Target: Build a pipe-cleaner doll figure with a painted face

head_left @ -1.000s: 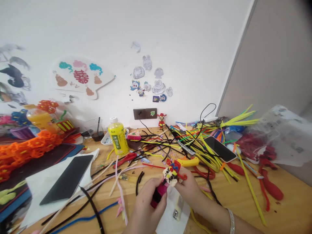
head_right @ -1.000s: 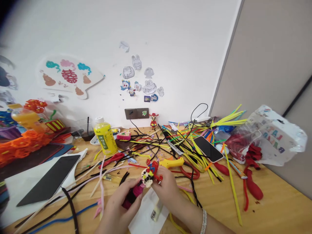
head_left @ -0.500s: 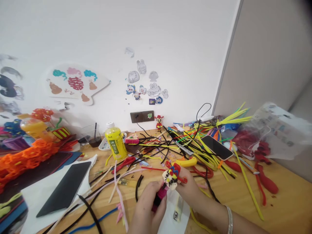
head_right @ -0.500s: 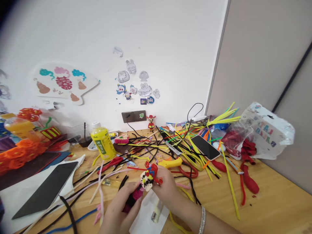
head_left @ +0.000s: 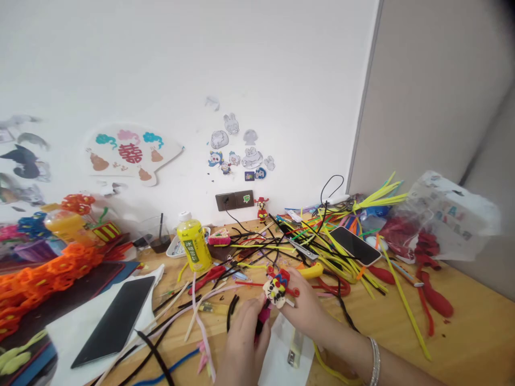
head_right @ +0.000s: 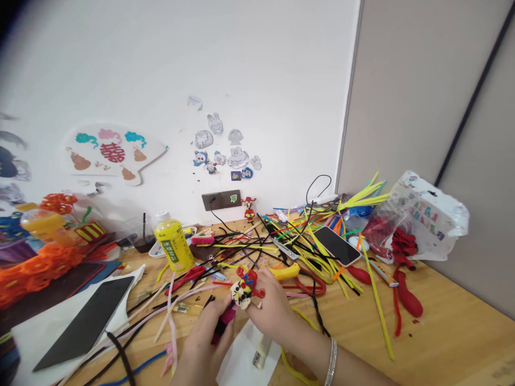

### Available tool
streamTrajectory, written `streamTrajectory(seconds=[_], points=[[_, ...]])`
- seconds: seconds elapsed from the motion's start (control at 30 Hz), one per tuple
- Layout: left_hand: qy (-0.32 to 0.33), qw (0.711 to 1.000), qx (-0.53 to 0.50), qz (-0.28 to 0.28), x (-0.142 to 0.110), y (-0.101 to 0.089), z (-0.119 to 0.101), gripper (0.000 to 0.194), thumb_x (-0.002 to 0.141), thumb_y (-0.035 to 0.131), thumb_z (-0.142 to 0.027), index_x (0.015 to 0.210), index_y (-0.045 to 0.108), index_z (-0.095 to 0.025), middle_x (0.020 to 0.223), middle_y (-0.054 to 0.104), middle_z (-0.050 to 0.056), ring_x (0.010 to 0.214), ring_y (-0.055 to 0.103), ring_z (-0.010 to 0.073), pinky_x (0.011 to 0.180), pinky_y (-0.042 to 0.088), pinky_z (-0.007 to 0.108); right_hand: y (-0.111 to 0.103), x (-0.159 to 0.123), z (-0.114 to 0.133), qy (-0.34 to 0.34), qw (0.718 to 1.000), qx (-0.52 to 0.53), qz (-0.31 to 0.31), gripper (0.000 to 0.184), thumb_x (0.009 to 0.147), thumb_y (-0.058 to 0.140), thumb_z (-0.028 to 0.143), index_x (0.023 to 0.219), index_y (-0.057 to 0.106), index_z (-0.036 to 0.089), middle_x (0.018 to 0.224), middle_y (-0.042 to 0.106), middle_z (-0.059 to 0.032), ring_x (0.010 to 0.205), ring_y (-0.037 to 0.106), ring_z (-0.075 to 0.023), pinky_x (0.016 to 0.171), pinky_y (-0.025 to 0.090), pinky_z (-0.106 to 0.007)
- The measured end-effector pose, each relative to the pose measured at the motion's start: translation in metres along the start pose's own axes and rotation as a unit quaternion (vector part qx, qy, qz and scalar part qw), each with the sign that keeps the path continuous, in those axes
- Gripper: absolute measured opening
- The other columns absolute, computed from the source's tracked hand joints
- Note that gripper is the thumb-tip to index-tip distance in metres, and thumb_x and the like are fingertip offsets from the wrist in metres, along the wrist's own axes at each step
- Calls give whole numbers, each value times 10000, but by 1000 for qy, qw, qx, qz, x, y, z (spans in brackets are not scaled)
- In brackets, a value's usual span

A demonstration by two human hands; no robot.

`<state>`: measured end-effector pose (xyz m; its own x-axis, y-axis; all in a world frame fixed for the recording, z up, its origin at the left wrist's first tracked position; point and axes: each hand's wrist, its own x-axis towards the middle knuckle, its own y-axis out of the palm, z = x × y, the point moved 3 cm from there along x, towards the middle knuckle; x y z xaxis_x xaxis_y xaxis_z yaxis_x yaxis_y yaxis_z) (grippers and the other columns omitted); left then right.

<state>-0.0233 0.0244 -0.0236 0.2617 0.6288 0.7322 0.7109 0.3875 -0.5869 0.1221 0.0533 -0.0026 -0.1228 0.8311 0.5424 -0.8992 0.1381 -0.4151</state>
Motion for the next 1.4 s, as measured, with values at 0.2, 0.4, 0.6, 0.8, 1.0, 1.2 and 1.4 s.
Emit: streamTrajectory(seconds=[0.2,0.4,0.6,0.8,1.0,1.2,1.4], points=[[-21,999,5,-32,10,-4,4,247,776,458,-158,1016,518,-151,923,643,123,867,618,207,737,519,349,-1,4,1,-34,999,17,12,221,678,500,43,801,613,188,842,594,-44,870,508,-201,796,399,-331],[-54,998,0,-26,17,-8,7,250,780,449,-176,1012,540,-165,923,648,105,860,622,211,742,513,372,0,1,-7,86,987,132,15,367,707,584,200,1072,558,172,1100,569,-99,1049,495,-236,906,360,-390],[-23,999,9,-47,14,1,8,239,781,456,-171,1004,542,-165,915,647,108,863,622,207,737,520,367,6,6,-8,130,952,274,30,384,713,608,326,1054,560,157,1084,605,-99,986,561,-229,896,390,-405],[-14,999,28,-25,3,11,11,356,753,516,-200,1103,498,-138,1056,618,156,1004,574,239,817,491,396,5,9,-14,121,932,340,19,367,703,630,356,1004,575,154,1057,622,-102,1005,552,-236,895,393,-418],[-13,999,28,33,-3,12,10,460,754,524,-239,1201,455,-159,1166,561,161,1094,512,255,860,466,422,3,10,-14,103,917,383,33,320,731,608,347,999,571,175,1000,638,-68,958,575,-202,884,406,-377],[-32,998,-10,59,-3,12,8,526,739,541,-236,1247,418,-177,1189,540,154,1114,492,258,869,460,417,2,11,-14,104,912,396,31,307,735,608,327,999,562,177,979,641,-63,960,576,-198,888,403,-373],[-61,995,-52,63,-5,13,8,511,748,524,-257,1246,422,-195,1178,543,148,1075,523,250,769,525,357,0,11,-12,100,921,376,25,338,738,604,323,1034,539,172,981,640,-76,915,593,-195,854,425,-371]])
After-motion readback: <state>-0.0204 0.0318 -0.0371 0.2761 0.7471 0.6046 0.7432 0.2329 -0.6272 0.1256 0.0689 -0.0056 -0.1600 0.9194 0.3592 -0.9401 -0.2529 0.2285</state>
